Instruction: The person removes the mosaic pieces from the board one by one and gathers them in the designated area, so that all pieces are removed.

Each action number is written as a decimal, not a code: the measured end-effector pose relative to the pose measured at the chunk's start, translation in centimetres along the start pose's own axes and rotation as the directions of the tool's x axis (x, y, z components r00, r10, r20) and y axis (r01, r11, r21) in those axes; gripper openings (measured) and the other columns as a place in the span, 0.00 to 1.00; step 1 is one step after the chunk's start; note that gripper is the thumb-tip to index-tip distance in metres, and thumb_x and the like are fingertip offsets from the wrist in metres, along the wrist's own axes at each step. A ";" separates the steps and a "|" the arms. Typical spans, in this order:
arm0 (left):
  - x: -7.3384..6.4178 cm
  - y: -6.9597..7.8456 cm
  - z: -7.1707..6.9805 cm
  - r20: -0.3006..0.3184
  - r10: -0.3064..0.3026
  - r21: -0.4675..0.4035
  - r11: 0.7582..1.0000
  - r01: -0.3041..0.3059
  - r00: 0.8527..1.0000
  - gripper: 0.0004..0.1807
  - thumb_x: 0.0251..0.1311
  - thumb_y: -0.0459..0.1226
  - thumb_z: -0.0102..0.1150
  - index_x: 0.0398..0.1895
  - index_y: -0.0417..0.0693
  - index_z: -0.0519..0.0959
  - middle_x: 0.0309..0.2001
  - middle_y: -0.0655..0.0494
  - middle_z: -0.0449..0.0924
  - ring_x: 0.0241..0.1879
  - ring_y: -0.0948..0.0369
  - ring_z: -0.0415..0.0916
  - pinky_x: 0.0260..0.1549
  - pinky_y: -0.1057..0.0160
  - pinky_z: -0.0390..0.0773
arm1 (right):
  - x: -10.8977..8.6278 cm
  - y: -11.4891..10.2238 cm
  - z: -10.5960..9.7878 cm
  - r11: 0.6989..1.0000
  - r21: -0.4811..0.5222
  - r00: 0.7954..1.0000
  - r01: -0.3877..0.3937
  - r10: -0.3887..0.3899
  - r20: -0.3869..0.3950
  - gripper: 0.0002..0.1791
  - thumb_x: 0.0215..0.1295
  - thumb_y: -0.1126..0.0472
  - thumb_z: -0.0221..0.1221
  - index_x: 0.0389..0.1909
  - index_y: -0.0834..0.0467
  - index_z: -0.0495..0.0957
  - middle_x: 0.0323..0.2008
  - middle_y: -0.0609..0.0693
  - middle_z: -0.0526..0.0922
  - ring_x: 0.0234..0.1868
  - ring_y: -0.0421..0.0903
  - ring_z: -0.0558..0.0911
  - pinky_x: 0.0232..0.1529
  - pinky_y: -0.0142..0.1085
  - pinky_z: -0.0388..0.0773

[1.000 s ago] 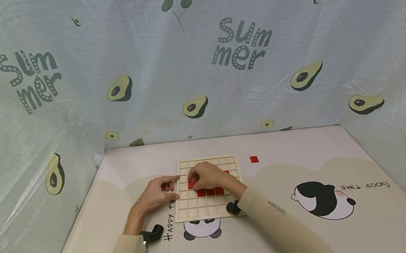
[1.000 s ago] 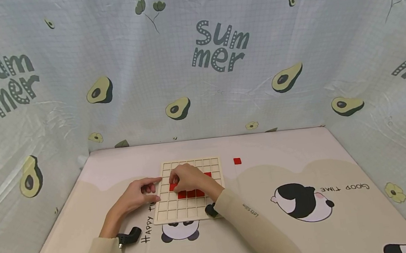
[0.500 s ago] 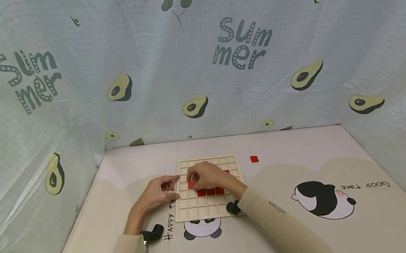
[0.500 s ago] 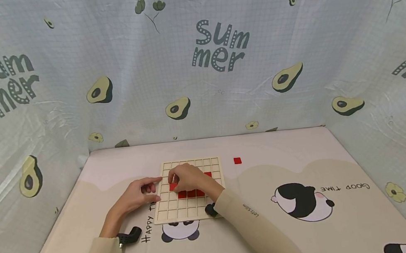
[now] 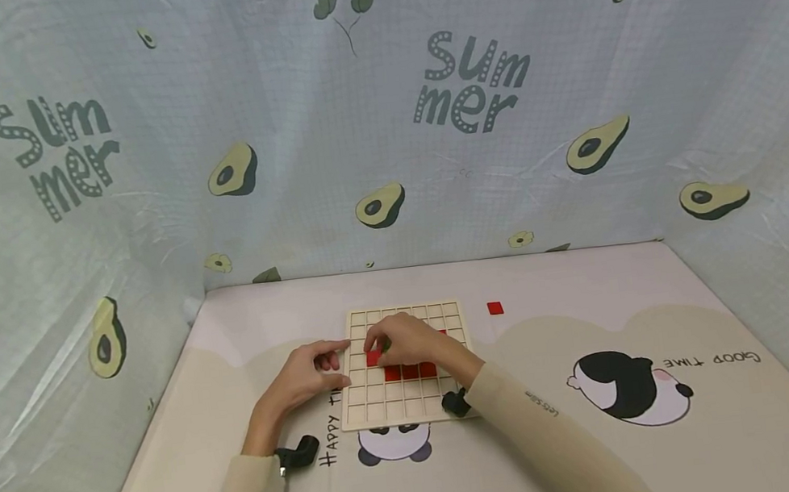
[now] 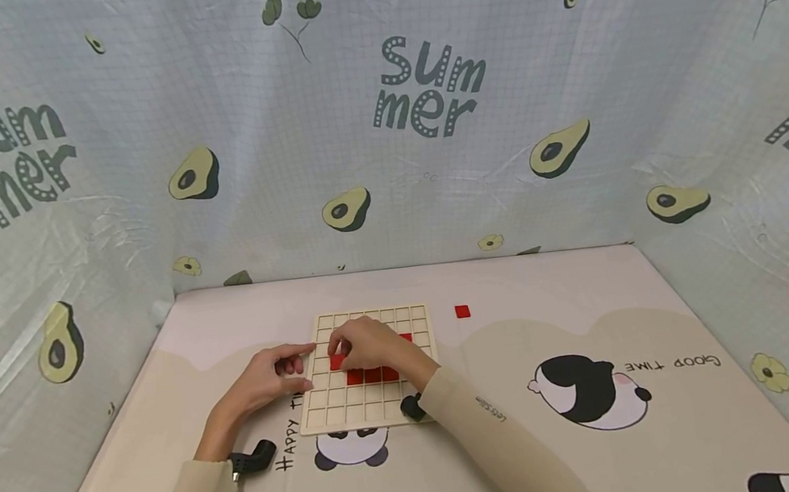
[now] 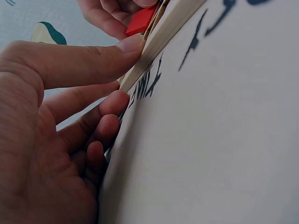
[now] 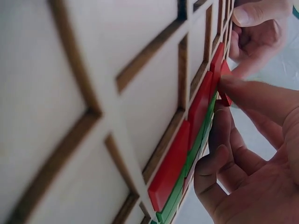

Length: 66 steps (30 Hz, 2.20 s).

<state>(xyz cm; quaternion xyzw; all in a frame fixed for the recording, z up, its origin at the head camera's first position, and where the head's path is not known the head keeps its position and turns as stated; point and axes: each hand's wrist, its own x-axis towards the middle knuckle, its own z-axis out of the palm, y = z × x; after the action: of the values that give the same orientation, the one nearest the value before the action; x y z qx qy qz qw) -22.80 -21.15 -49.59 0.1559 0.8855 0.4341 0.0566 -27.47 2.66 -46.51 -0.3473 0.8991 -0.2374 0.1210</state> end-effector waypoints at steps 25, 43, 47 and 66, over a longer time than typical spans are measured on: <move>0.0 0.1 0.1 0.004 -0.022 -0.008 1.000 0.022 1.000 0.35 0.47 0.34 0.77 0.63 0.40 0.81 0.33 0.52 0.76 0.35 0.58 0.70 0.36 0.66 0.68 | -1.2 0.8 -1.3 0.983 0.179 0.998 0.035 -0.025 -0.058 0.13 0.70 0.66 0.59 0.48 0.53 0.89 0.39 0.45 0.87 0.38 0.41 0.79 0.41 0.35 0.77; -0.2 0.3 -0.1 -0.009 -0.020 -0.007 1.000 0.020 1.000 0.37 0.46 0.34 0.77 0.65 0.38 0.79 0.34 0.51 0.76 0.35 0.58 0.69 0.36 0.66 0.68 | -5.4 4.2 -5.5 0.974 0.224 0.990 -0.020 0.050 -0.129 0.13 0.70 0.66 0.60 0.51 0.56 0.88 0.46 0.49 0.89 0.36 0.42 0.78 0.36 0.33 0.78; -0.1 0.3 0.1 -0.010 -0.023 -0.009 1.000 0.022 1.000 0.37 0.46 0.34 0.77 0.65 0.39 0.80 0.34 0.53 0.76 0.35 0.59 0.70 0.36 0.66 0.68 | -6.9 5.8 -6.3 0.976 0.212 0.987 -0.047 0.078 -0.141 0.13 0.69 0.67 0.60 0.50 0.57 0.88 0.45 0.49 0.89 0.35 0.42 0.79 0.37 0.34 0.77; -0.2 0.3 0.1 -0.013 -0.011 -0.029 1.000 0.010 1.000 0.37 0.45 0.34 0.77 0.64 0.38 0.79 0.35 0.49 0.76 0.35 0.58 0.69 0.35 0.67 0.67 | -12.4 12.7 -9.6 0.953 0.238 0.947 -0.190 0.241 -0.212 0.15 0.67 0.69 0.57 0.49 0.58 0.88 0.39 0.54 0.87 0.33 0.46 0.78 0.35 0.38 0.75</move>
<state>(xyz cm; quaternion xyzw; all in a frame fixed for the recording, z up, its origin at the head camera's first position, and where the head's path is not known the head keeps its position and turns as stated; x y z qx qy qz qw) -22.55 -20.98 -49.46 0.1476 0.8803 0.4474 0.0552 -29.30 22.62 -44.06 -0.2002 0.9089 -0.3582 0.0740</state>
